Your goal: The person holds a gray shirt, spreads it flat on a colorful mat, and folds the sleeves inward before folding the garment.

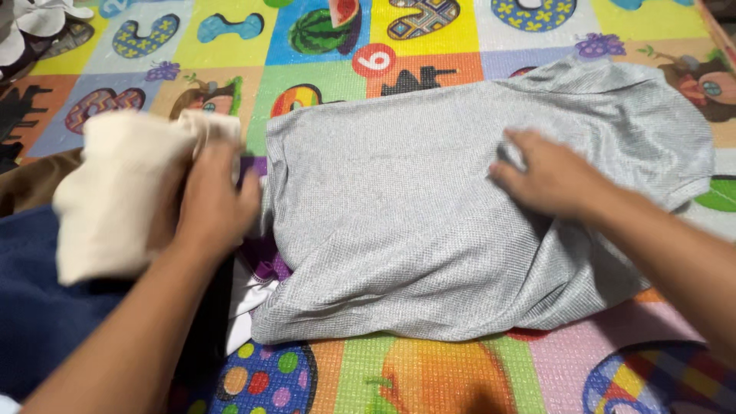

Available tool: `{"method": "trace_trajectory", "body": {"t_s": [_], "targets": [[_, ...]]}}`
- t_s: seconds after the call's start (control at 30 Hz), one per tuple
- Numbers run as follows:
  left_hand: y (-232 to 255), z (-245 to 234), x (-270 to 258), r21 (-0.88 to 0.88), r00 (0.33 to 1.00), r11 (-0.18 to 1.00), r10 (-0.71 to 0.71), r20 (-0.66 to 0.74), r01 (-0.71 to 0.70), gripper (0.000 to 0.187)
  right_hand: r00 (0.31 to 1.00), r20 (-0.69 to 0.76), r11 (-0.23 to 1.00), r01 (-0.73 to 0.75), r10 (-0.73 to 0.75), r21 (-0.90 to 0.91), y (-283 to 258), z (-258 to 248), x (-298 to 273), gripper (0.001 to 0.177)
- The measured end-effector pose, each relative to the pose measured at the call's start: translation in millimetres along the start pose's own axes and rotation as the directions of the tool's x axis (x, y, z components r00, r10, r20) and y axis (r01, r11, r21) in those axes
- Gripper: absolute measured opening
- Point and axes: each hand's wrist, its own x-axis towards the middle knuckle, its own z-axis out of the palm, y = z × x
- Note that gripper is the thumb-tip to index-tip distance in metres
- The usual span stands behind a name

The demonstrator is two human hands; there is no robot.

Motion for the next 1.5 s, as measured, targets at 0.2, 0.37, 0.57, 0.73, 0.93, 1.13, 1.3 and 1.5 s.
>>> {"method": "trace_trajectory", "body": {"t_s": [0.2, 0.37, 0.57, 0.73, 0.93, 1.13, 1.3, 1.5], "targets": [[-6, 6, -76, 0.099, 0.991, 0.992, 0.067, 0.117, -0.079, 0.062, 0.998, 0.030, 0.995, 0.055, -0.058, 0.085, -28, 14, -66, 0.069], [-36, 2, -69, 0.426, 0.956, 0.902, -0.061, 0.287, -0.071, 0.074, 0.997, 0.057, 0.998, 0.054, -0.056, 0.029, -14, 31, -72, 0.069], [-88, -6, -45, 0.339, 0.919, 0.941, -0.145, 0.366, 0.014, 0.076, 0.992, 0.120, 0.999, -0.034, 0.031, 0.022, -13, 39, -72, 0.072], [-94, -30, -14, 0.451, 0.903, 0.891, -0.230, 0.362, 0.046, 0.073, 0.998, 0.052, 0.993, 0.011, -0.017, 0.116, -20, 31, -75, 0.070], [-39, -10, -8, 0.155, 0.932, 0.967, -0.239, 0.274, 0.202, 0.052, 0.992, -0.081, 0.936, -0.066, 0.100, 0.346, -35, 1, -107, 0.057], [38, 45, -42, -0.140, 0.996, 0.989, -0.041, 0.083, 0.052, 0.047, 0.979, -0.201, 0.973, 0.039, 0.008, 0.226, -20, -11, -125, 0.056], [32, 85, -22, 0.007, 0.954, 0.997, -0.076, 0.291, 0.077, 0.080, 0.994, -0.088, 0.986, -0.053, 0.068, 0.159, 3, -6, -88, 0.064], [-1, 99, 6, 0.156, 0.929, 0.987, -0.017, 0.370, -0.043, 0.091, 0.990, 0.067, 0.992, -0.119, 0.122, -0.044, 29, 31, -30, 0.079]]}}
